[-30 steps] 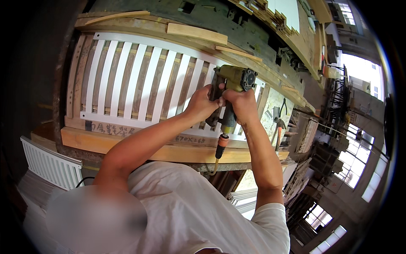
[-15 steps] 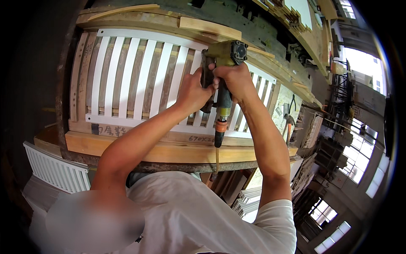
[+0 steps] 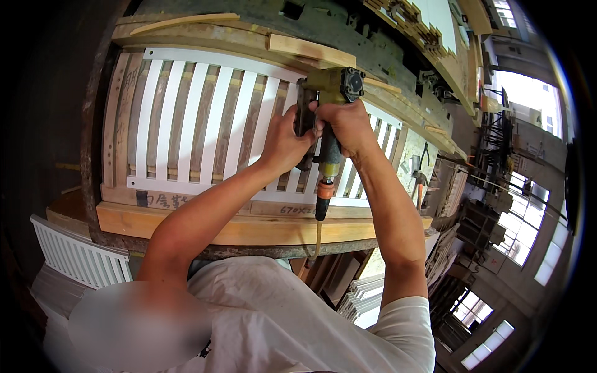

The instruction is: The person assembles white wooden slats into a rectangular frame on a workbench. They align the slats between two side rails and secure them using a pneumatic nail gun. The process involves positioning the components and driving nails into the joints to create a finished panel.

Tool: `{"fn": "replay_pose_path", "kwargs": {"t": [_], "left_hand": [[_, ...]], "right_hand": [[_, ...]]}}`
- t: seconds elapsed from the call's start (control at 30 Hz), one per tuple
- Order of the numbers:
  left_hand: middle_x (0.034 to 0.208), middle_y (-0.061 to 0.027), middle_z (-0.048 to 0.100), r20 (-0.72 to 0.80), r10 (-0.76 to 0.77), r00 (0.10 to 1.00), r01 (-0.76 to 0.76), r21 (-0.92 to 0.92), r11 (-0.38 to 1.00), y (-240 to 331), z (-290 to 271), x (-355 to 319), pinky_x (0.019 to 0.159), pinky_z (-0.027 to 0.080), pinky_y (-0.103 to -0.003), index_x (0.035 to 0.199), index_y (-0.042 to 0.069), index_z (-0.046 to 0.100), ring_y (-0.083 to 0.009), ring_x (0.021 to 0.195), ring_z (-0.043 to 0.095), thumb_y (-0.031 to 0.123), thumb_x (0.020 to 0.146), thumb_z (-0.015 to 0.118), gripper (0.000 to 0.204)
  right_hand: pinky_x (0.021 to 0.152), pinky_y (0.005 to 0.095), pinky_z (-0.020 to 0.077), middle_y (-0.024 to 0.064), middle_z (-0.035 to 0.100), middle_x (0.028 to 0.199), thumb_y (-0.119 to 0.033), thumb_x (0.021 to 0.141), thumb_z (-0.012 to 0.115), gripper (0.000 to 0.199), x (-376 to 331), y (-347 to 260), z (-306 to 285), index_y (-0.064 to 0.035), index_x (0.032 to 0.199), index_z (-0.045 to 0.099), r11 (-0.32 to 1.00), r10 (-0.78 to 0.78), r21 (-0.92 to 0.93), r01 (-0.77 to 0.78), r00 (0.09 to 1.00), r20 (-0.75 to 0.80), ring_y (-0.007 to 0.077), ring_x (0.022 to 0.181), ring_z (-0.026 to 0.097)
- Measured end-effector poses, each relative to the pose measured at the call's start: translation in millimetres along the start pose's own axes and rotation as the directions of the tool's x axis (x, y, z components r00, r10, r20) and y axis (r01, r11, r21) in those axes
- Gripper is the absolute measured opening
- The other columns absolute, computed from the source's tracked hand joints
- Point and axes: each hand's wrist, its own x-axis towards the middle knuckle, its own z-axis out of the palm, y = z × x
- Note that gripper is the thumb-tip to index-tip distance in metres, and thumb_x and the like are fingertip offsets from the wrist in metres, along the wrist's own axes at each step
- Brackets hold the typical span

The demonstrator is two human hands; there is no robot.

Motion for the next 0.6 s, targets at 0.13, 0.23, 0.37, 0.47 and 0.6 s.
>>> {"fn": "replay_pose_path", "kwargs": {"t": [0.13,0.23,0.37,0.47,0.6], "left_hand": [[0.08,-0.0016,0.064,-0.008,-0.036,0.999,0.035,-0.031,0.999,-4,-2,0,0.073,0.047,-0.026,0.105,-0.003,0.055,-0.0078,0.075,0.058,0.002,0.081,0.065,0.026],[0.078,-0.0022,0.063,-0.003,-0.057,0.998,0.057,-0.052,0.997,-5,-4,0,0.071,0.047,-0.026,0.104,-0.002,0.056,-0.0078,0.073,0.057,0.002,0.081,0.066,0.026],[0.072,-0.0047,0.062,-0.041,0.043,0.998,-0.036,0.146,0.989,-2,-12,-2,0.067,0.046,-0.027,0.103,-0.001,0.057,-0.0098,0.068,0.057,0.005,0.082,0.066,0.024],[0.068,-0.0061,0.062,-0.1,0.021,0.995,-0.011,0.097,0.995,8,-21,-6,0.063,0.046,-0.027,0.103,0.0,0.058,-0.0114,0.063,0.057,0.006,0.082,0.066,0.023],[0.068,-0.0047,0.062,-0.125,0.046,0.991,-0.04,0.052,0.998,0,-27,-6,0.062,0.045,-0.026,0.104,-0.001,0.057,-0.0095,0.061,0.056,0.006,0.083,0.066,0.024]], "right_hand": [[0.045,0.0283,0.0424,0.0072,0.059,0.06,-0.004,0.078,0.064,0.009,-8,-13,9,0.0045,0.078,0.064,0.999,-0.007,0.033,0.008,1.0,-0.014,0.014,0.048,0.054],[0.048,0.0271,0.0444,0.0078,0.059,0.061,-0.002,0.074,0.061,0.019,-11,-18,13,0.0069,0.09,0.065,1.0,0.024,0.011,-0.024,1.0,-0.015,0.0145,0.05,0.054],[0.05,0.0277,0.0447,0.0086,0.059,0.063,-0.001,0.075,0.06,0.019,-6,-12,18,0.0078,0.092,0.064,0.996,-0.019,0.091,0.019,1.0,0.001,0.0148,0.052,0.054],[0.048,0.028,0.0443,0.0075,0.06,0.064,-0.001,0.076,0.062,0.014,-1,-11,25,0.0067,0.088,0.065,0.991,-0.027,0.13,0.021,0.999,0.045,0.0134,0.051,0.054],[0.047,0.028,0.0445,0.0068,0.06,0.064,-0.001,0.077,0.063,0.012,1,-14,32,0.006,0.086,0.066,0.991,-0.033,0.132,0.023,0.997,0.071,0.0125,0.051,0.055]]}}
